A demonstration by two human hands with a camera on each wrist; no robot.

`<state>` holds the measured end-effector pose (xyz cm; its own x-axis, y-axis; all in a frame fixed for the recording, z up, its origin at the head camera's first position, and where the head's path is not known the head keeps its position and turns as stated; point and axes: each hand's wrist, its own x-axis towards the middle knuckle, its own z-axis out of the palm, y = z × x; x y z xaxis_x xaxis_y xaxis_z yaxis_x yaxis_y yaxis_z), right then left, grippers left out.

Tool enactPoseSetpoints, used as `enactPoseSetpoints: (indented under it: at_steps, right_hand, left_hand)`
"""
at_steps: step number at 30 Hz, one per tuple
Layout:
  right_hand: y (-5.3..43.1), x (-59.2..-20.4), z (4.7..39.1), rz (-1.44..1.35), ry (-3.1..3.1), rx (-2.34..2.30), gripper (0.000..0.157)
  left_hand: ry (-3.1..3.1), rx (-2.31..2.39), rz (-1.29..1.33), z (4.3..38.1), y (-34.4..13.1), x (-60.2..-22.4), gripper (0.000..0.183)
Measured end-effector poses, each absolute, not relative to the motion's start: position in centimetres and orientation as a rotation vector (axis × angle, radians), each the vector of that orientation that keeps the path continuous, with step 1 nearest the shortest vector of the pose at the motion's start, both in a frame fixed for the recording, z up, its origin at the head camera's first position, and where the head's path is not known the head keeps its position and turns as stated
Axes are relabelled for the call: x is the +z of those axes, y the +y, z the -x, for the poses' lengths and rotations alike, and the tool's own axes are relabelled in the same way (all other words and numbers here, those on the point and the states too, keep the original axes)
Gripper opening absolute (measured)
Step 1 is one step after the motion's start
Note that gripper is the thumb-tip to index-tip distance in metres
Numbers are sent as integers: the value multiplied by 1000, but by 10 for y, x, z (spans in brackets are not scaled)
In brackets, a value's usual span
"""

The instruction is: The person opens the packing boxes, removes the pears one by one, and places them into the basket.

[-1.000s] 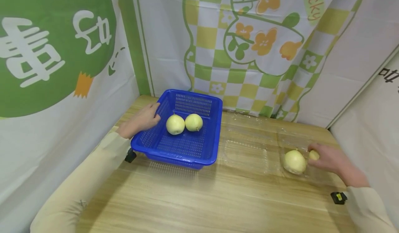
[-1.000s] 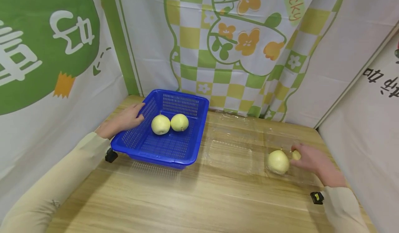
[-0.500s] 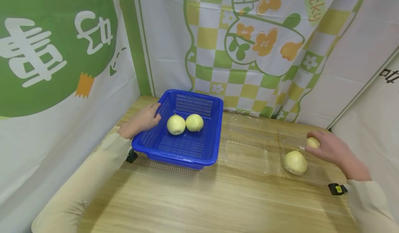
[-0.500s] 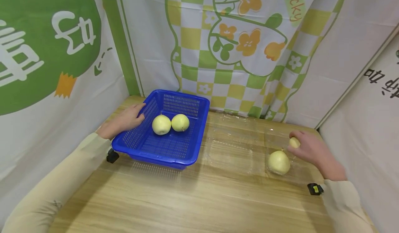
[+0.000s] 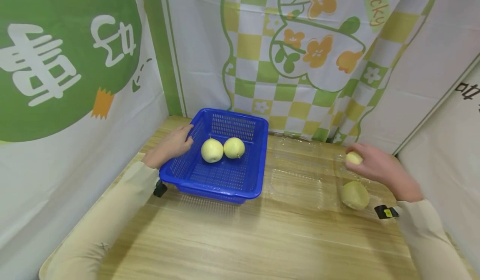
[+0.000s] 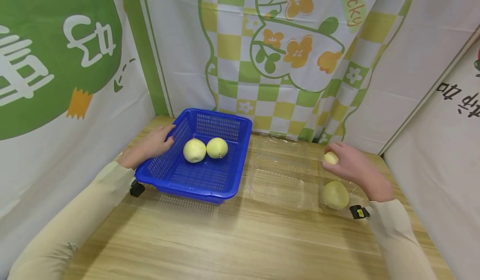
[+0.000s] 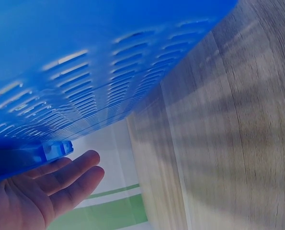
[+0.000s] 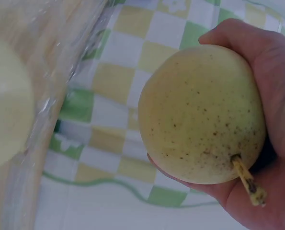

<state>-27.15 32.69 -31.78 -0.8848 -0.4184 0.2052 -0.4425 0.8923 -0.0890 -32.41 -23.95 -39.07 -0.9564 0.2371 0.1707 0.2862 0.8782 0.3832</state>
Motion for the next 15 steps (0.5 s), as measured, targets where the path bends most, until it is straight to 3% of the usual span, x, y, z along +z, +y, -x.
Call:
enactPoseSetpoints:
  at_steps: [15]
  right_hand:
    - [260,-301,288,-841,-2761,305,21]
  left_hand:
    - [-2892,-639,419,323,-239,-389,52]
